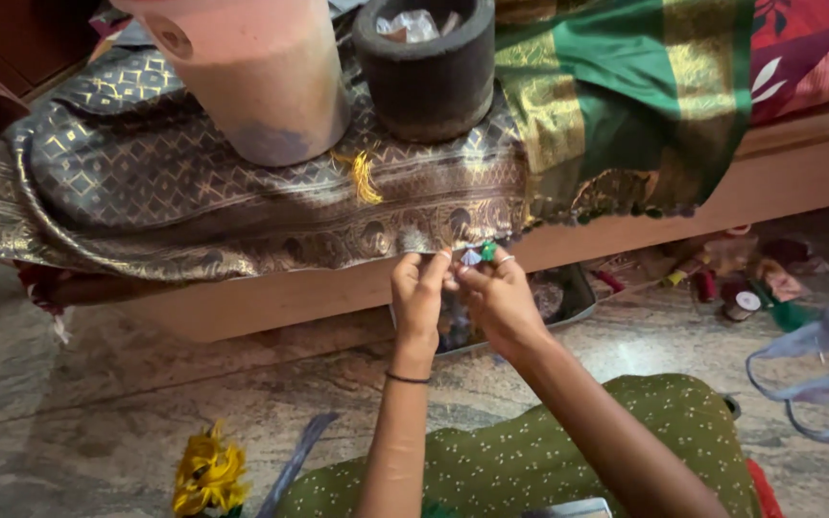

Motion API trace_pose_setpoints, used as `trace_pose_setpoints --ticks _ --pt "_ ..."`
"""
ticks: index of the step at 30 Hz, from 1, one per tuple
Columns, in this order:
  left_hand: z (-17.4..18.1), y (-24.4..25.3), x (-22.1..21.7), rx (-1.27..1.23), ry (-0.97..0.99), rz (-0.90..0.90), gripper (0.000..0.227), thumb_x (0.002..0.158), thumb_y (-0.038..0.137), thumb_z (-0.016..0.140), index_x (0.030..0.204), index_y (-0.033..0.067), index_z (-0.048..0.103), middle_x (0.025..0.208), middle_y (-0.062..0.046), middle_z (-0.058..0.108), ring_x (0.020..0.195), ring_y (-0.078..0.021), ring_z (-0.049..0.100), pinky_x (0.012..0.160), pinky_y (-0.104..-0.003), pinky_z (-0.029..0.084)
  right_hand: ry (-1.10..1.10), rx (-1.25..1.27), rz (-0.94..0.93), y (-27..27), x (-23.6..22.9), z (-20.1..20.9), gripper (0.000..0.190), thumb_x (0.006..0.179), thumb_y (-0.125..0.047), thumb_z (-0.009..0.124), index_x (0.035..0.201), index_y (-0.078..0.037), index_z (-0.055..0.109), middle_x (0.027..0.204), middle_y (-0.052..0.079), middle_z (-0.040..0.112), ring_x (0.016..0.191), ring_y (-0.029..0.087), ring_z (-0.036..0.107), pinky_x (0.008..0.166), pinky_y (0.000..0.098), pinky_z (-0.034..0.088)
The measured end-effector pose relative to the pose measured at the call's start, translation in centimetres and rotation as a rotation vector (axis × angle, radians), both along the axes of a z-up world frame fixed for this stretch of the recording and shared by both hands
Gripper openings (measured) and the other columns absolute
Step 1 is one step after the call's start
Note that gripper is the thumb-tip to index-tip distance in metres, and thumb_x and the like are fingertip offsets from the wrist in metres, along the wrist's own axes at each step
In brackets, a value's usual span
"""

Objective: Decorating the edge of a saree fabric with small bead-like ornaments.

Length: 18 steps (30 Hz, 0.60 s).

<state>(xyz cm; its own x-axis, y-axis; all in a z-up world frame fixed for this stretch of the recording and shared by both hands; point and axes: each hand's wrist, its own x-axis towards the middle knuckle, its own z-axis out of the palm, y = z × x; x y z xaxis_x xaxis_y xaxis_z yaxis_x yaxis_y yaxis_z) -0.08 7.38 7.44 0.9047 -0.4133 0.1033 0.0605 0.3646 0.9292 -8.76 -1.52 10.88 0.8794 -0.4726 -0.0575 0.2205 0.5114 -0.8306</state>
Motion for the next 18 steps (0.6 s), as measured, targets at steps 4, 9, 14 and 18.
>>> trace_pose_setpoints --ticks 4,9,14,18 --pt "0.1 0.2 -0.7 -0.131 0.051 -0.030 0.013 0.097 0.011 0.070 0.092 0.0012 0.065 0.088 -0.008 0.071 0.074 -0.0116 0.066 0.067 -0.028 0.054 0.011 0.083 -0.119 1.1 -1.5 0.2 0.019 0.092 0.004 0.056 0.108 -0.005 0.051 0.100 0.005 0.066 0.087 0.015 0.068 0.076 0.0357 0.061" --pt "-0.8 -0.1 -0.2 -0.176 0.031 -0.043 0.013 0.099 0.010 0.067 0.098 -0.0026 0.071 0.101 -0.013 0.077 0.091 -0.0135 0.073 0.084 -0.026 0.055 0.108 -0.464 -0.358 0.8 -3.0 1.1 0.011 0.094 -0.001 0.061 0.104 -0.002 0.056 0.097 0.004 0.066 0.081 0.014 0.065 0.068 0.0328 0.060" --pt "-0.1 -0.7 -0.2 -0.234 0.094 -0.105 0.011 0.096 0.009 0.067 0.097 -0.0010 0.071 0.098 -0.006 0.077 0.088 -0.0101 0.072 0.081 -0.024 0.056 0.037 -1.171 -0.406 -2.4 -0.4 4.5 0.015 0.092 -0.007 0.078 0.106 -0.002 0.077 0.089 0.007 0.063 0.081 0.015 0.062 0.067 0.0287 0.050" --pt "-0.1 -0.3 -1.0 -0.147 0.014 -0.055 0.011 0.100 0.011 0.068 0.100 -0.0001 0.072 0.090 -0.001 0.072 0.075 -0.0047 0.061 0.065 -0.023 0.045 -0.082 -1.022 -0.272 -3.2 -0.3 4.4 0.007 0.094 -0.009 0.076 0.099 -0.004 0.076 0.092 0.006 0.062 0.081 0.014 0.064 0.068 0.0282 0.052"
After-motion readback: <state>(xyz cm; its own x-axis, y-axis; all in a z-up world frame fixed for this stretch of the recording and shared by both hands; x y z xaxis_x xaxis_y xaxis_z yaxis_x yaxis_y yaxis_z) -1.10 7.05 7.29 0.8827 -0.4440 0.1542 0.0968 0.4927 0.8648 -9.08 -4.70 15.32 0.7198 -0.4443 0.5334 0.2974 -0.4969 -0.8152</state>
